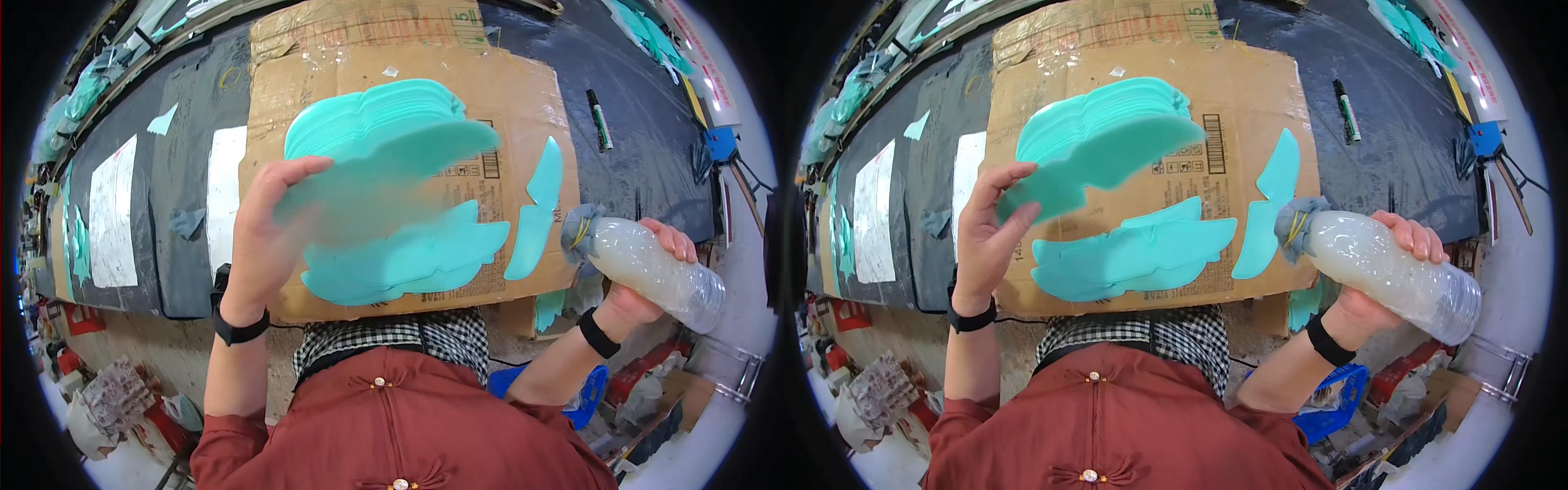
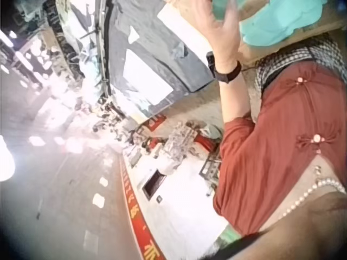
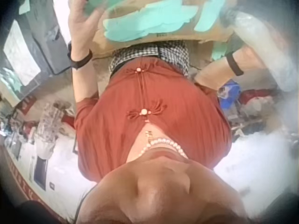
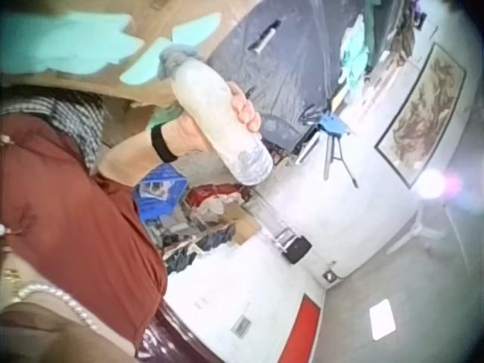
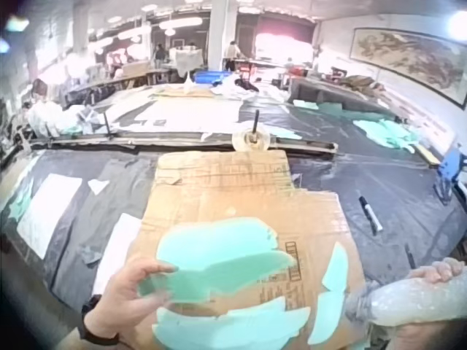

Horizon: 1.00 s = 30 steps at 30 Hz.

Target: The person applies liquid from a bottle to green foam pieces one at a time and stacks each piece on top of the previous one. After completing a stack, the person picks up the entire pile and sets it aside on the cardboard.

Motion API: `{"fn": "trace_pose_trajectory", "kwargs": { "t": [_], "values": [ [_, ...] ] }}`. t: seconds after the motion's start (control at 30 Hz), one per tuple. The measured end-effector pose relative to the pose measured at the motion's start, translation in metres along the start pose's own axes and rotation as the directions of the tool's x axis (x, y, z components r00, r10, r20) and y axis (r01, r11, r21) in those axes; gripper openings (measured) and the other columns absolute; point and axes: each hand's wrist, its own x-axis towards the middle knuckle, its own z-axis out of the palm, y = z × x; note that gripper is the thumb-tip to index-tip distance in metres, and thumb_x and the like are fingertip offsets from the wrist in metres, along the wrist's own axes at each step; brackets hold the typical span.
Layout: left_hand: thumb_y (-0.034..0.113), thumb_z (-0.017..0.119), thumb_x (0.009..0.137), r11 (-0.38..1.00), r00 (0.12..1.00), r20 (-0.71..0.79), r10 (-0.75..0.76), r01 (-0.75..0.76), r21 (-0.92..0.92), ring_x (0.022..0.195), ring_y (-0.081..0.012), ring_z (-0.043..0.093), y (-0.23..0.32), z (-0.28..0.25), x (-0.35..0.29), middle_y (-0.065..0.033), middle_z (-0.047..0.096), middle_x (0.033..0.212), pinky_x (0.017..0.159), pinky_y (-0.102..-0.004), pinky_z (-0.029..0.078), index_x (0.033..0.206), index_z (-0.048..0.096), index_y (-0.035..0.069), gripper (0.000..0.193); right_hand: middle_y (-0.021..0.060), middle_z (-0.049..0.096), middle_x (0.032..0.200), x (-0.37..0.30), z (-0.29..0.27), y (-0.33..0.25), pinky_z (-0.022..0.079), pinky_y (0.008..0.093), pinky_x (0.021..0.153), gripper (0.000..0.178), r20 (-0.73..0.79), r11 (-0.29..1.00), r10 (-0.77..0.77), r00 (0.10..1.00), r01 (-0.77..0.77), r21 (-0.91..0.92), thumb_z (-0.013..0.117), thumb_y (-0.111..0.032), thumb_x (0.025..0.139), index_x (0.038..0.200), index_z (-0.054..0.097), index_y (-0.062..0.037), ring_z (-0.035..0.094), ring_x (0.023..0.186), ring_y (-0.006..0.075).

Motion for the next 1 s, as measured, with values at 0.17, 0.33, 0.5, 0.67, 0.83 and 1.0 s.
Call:
{"fn": "trace_pose_trajectory", "kwargs": {
  "t": [0.17, 0.33, 0.5, 0.67, 0.83, 1.0],
  "values": [
    [-0.003, 0.069, 0.084, 0.973, 0.956, 0.285, -0.074, 0.132, -0.190, 0.105, -0.0203, 0.059, 0.010, 0.018, -0.023, -0.0074, 0.064, 0.111, 0.093, -0.0307, 0.046, 0.123, 0.067, 0.005, 0.040, 0.0067, 0.062, 0.085, -0.005, 0.013, 0.024, 0.038, 0.0471, 0.105, 0.040, 0.096, 0.988, 0.040, 0.995, -0.025, -0.154, 0.047, -0.043, 0.105, 0.084, 0.060, -0.0124, 0.058, 0.090, 0.0254],
    [-0.001, 0.070, 0.082, 0.995, 0.954, 0.291, -0.070, 0.048, 0.083, 0.102, -0.0285, 0.059, -0.012, 0.039, -0.048, -0.0113, 0.061, 0.107, 0.089, -0.0360, 0.048, 0.123, 0.068, 0.008, 0.042, 0.0117, 0.062, 0.083, -0.007, 0.025, 0.077, 0.041, 0.0491, 0.099, 0.062, 0.251, 0.932, 0.237, 0.938, -0.146, -0.331, 0.030, -0.058, 0.107, 0.084, 0.061, -0.0089, 0.058, 0.086, 0.0295],
    [0.004, 0.074, 0.080, 0.892, 0.955, 0.194, 0.224, -0.281, 0.353, 0.102, -0.0333, 0.057, -0.006, 0.045, -0.051, -0.0113, 0.059, 0.105, 0.089, -0.0420, 0.047, 0.119, 0.070, 0.009, 0.040, 0.0177, 0.065, 0.081, -0.018, 0.019, 0.125, 0.042, 0.0467, 0.093, 0.086, 0.266, 0.846, 0.349, 0.899, -0.180, -0.501, 0.008, -0.065, 0.106, 0.085, 0.063, -0.0026, 0.059, 0.081, 0.0321],
    [0.006, 0.076, 0.078, 0.854, 0.977, 0.156, 0.146, -0.204, 0.478, 0.102, -0.0305, 0.056, -0.009, 0.028, -0.081, -0.0059, 0.064, 0.107, 0.092, -0.0420, 0.041, 0.111, 0.072, 0.013, 0.034, 0.0182, 0.064, 0.077, -0.035, 0.030, 0.148, 0.043, 0.0411, 0.085, 0.092, 0.138, 0.737, 0.364, 0.921, -0.194, -0.648, 0.004, -0.061, 0.107, 0.080, 0.064, 0.0031, 0.058, 0.077, 0.0308],
    [0.006, 0.075, 0.078, 0.858, 0.982, 0.157, 0.102, -0.166, 0.486, 0.104, -0.0280, 0.056, -0.014, 0.019, -0.105, -0.0020, 0.066, 0.108, 0.093, -0.0423, 0.039, 0.110, 0.072, 0.013, 0.032, 0.0176, 0.064, 0.074, -0.048, 0.059, 0.190, 0.041, 0.0424, 0.087, 0.085, 0.083, 0.698, 0.462, 0.883, -0.305, -0.648, 0.007, -0.057, 0.109, 0.078, 0.064, -0.0004, 0.056, 0.076, 0.0294],
    [0.006, 0.076, 0.078, 0.870, 0.989, 0.129, 0.076, -0.129, 0.477, 0.107, -0.0272, 0.056, -0.015, 0.007, -0.112, -0.0012, 0.067, 0.110, 0.093, -0.0424, 0.039, 0.108, 0.074, 0.013, 0.031, 0.0144, 0.061, 0.071, -0.046, 0.065, 0.207, 0.043, 0.0420, 0.083, 0.085, 0.183, 0.645, 0.589, 0.787, -0.321, -0.694, 0.009, -0.058, 0.109, 0.078, 0.064, -0.0012, 0.055, 0.074, 0.0281]
  ]
}}
